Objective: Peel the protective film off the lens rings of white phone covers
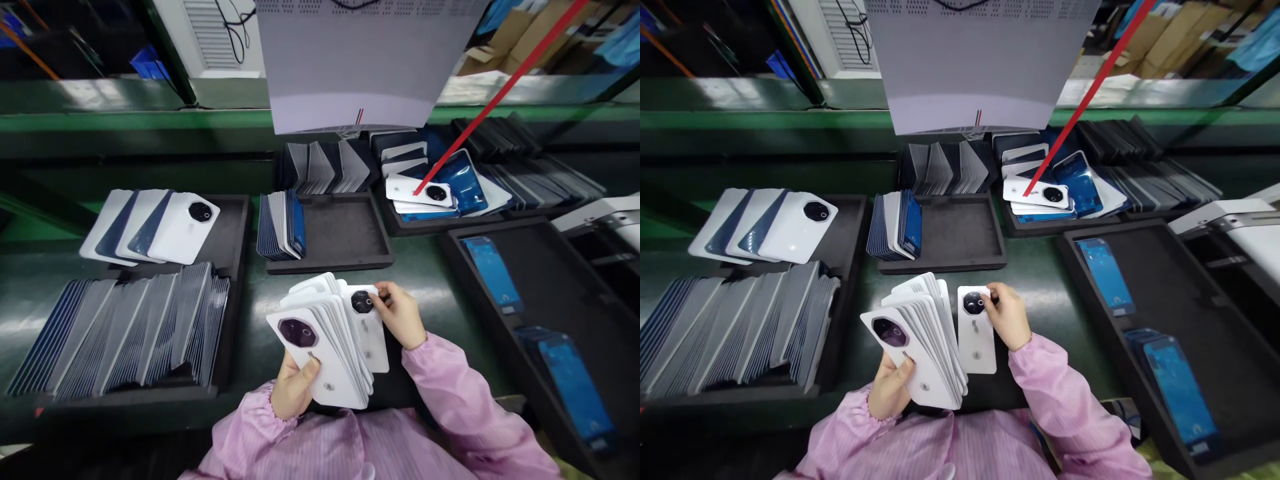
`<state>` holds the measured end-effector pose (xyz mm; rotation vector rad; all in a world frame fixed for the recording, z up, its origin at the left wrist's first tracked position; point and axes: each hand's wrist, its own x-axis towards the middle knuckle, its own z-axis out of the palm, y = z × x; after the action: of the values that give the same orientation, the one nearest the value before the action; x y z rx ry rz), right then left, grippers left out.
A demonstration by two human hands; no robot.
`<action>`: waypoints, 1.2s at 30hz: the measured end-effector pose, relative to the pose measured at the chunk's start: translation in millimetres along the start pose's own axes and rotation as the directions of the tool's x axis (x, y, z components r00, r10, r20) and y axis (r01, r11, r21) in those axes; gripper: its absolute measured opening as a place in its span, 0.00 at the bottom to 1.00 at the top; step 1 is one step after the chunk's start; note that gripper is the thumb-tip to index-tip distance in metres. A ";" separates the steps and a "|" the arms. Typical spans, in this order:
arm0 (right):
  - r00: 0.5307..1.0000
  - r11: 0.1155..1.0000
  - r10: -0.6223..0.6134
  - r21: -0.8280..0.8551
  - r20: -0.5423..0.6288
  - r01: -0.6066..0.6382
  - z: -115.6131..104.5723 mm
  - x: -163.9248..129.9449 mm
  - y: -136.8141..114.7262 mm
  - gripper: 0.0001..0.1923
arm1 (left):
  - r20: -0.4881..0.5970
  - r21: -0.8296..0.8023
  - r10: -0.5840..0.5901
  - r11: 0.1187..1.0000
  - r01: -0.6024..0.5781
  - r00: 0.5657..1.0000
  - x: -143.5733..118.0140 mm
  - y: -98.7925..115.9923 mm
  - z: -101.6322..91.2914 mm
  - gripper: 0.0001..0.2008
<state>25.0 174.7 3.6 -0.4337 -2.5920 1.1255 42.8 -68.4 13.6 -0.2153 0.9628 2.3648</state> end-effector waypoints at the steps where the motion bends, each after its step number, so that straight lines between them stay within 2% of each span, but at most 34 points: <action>1: 0.998 0.998 -0.044 -0.056 -0.040 0.042 -0.1 0.1 -4.9 0.12 | 0.021 0.010 0.004 1.000 -0.005 1.000 0.4 -1.0 -2.0 0.24; 4: 0.956 0.949 -0.284 -0.162 -0.077 0.269 -17.5 2.6 -43.9 0.11 | 0.073 0.039 0.022 0.999 -0.025 0.997 1.6 -6.0 -7.8 0.21; 7: 0.885 0.885 -0.464 0.073 0.037 0.460 -37.7 4.0 -98.8 0.07 | 0.056 0.035 0.054 0.998 -0.056 0.997 1.8 -10.6 -10.2 0.19; 9: 0.833 0.839 -0.541 0.144 0.115 0.525 -42.5 4.9 -127.7 0.04 | 0.060 0.036 0.065 0.997 -0.067 0.996 1.3 -11.5 -9.8 0.17; 11: 0.815 0.834 -0.551 0.146 0.178 0.532 -40.9 5.9 -143.8 0.03 | 0.081 0.056 0.065 0.996 -0.070 0.995 0.9 -10.8 -8.6 0.16; 13: 0.824 0.854 -0.521 0.126 0.223 0.505 -37.2 6.5 -148.7 0.04 | 0.076 0.082 0.067 0.994 -0.073 0.995 0.8 -9.6 -7.2 0.17; 18: 0.856 0.901 -0.431 0.096 0.286 0.422 -35.6 5.4 -144.6 0.02 | -0.016 0.117 0.068 0.991 -0.066 0.998 0.8 -10.9 -6.4 0.25; 23: 0.868 0.925 -0.374 0.061 0.327 0.375 -38.1 3.3 -146.8 0.04 | -0.046 0.118 0.079 0.990 -0.073 0.996 0.5 -13.3 -8.6 0.26; 28: 0.869 0.932 -0.343 0.018 0.358 0.361 -30.9 2.9 -147.0 0.05 | -0.053 0.105 0.064 0.993 -0.058 0.997 0.7 -9.5 -5.7 0.26; 31: 0.871 0.938 -0.343 0.081 0.353 0.336 -27.1 4.9 -147.9 0.07 | -0.050 0.086 0.061 0.995 -0.057 0.997 1.1 -6.7 -2.3 0.25; 33: 0.893 0.936 -0.344 0.177 0.291 0.303 -30.9 7.6 -148.6 0.07 | -0.044 0.070 0.052 0.996 -0.049 0.998 1.5 -4.9 0.0 0.25; 34: 0.919 0.932 -0.333 0.223 0.212 0.287 -35.5 9.3 -148.0 0.07 | -0.040 0.063 0.046 0.997 -0.044 0.998 1.8 -4.0 1.0 0.25; 36: 0.971 0.927 -0.234 0.289 -0.048 0.237 -48.9 13.4 -142.5 0.05 | -0.047 0.058 0.041 0.998 -0.038 0.998 2.3 -2.1 2.7 0.25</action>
<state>8.0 119.1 143.2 -0.0591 -2.3338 1.3813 42.2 -64.2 13.6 -0.2337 1.0655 2.3739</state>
